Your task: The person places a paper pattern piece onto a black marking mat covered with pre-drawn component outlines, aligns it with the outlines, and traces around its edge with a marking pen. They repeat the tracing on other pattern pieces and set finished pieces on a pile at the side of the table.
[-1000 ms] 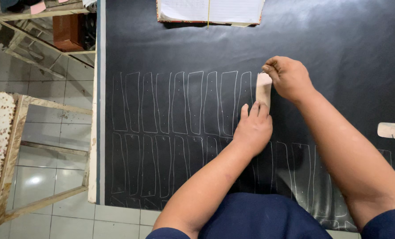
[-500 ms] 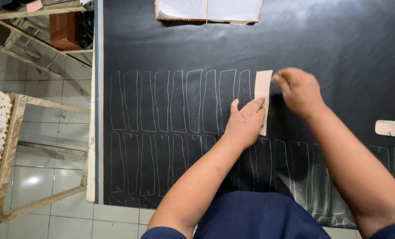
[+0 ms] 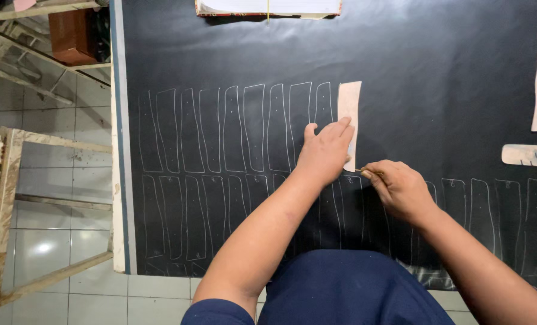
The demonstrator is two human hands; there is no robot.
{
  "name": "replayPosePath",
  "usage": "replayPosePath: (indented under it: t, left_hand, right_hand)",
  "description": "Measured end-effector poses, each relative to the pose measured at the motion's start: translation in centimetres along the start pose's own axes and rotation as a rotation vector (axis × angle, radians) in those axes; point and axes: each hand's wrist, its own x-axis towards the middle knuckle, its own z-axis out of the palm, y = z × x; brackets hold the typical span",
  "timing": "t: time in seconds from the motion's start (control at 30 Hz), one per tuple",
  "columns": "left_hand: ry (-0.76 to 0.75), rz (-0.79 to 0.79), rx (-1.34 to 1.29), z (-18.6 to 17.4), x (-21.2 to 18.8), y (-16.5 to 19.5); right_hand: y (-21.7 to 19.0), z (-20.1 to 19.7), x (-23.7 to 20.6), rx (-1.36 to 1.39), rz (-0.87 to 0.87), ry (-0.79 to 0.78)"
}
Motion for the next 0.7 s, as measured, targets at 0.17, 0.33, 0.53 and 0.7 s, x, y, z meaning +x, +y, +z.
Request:
replayPosePath:
  t: [0.17,0.33,0.53,0.7]
  left_hand:
    - [-0.064,0.014,0.041,-0.2,0.6,0.0]
    - [-0.059,0.027,0.031,-1.2,1.3,-0.3]
    - [-0.119,-0.021,-0.059,-2.2,1.7,-0.7]
    - [-0.038,-0.006,-0.104,-1.5,2.0,-1.7]
  right_hand:
    - [0.0,-0.1,-0.1,0.011,0.010,-0.008]
    - [0.0,-0.1,-0.3,0.016,0.045,-0.027]
    - [0.3,0.5,-0.2,0.028,-0.020,0.019]
    - [0.1,1.7,0.8,0.057,-0.110,0.090]
